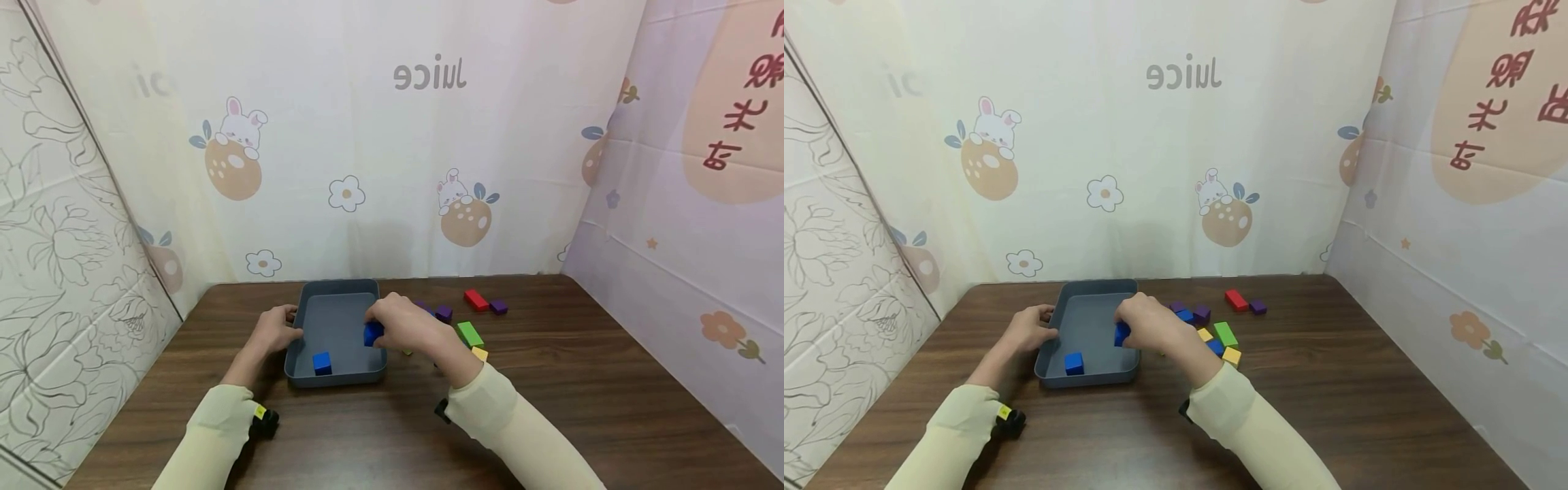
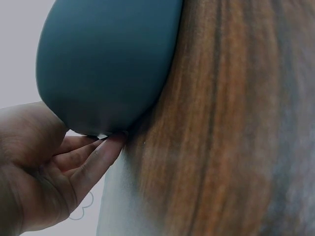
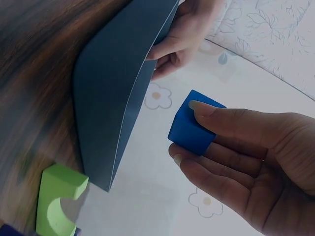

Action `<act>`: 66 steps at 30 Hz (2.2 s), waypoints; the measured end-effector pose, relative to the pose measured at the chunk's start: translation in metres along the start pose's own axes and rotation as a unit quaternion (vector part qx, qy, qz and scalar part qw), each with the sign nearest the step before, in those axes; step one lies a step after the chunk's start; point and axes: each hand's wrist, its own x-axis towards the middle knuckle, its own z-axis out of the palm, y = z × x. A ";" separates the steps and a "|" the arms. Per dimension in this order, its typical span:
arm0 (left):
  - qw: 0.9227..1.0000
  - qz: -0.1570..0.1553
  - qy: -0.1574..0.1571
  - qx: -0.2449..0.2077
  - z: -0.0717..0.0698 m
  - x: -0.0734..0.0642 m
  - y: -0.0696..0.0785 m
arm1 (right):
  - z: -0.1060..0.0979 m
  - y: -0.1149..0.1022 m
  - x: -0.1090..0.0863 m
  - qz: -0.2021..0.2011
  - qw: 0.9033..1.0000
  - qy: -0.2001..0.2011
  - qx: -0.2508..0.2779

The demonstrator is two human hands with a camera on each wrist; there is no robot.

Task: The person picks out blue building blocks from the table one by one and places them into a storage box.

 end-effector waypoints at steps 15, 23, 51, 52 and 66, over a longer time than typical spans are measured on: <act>1.000 0.003 0.002 0.001 -0.002 -0.002 0.003 | 0.010 -0.014 0.015 -0.006 0.999 -0.028 0.014; 1.000 0.008 0.000 0.007 -0.001 0.000 0.002 | 0.013 -0.018 0.017 -0.006 0.999 -0.033 0.011; 1.000 -0.001 0.001 0.009 0.000 0.000 0.001 | 0.040 -0.024 0.040 -0.023 0.998 -0.056 0.001; 1.000 -0.002 0.000 0.010 0.001 -0.001 0.001 | 0.041 -0.024 0.041 -0.023 0.998 -0.057 0.001; 1.000 -0.004 0.003 0.001 0.001 -0.002 0.002 | 0.056 -0.024 0.047 -0.013 0.997 -0.075 -0.003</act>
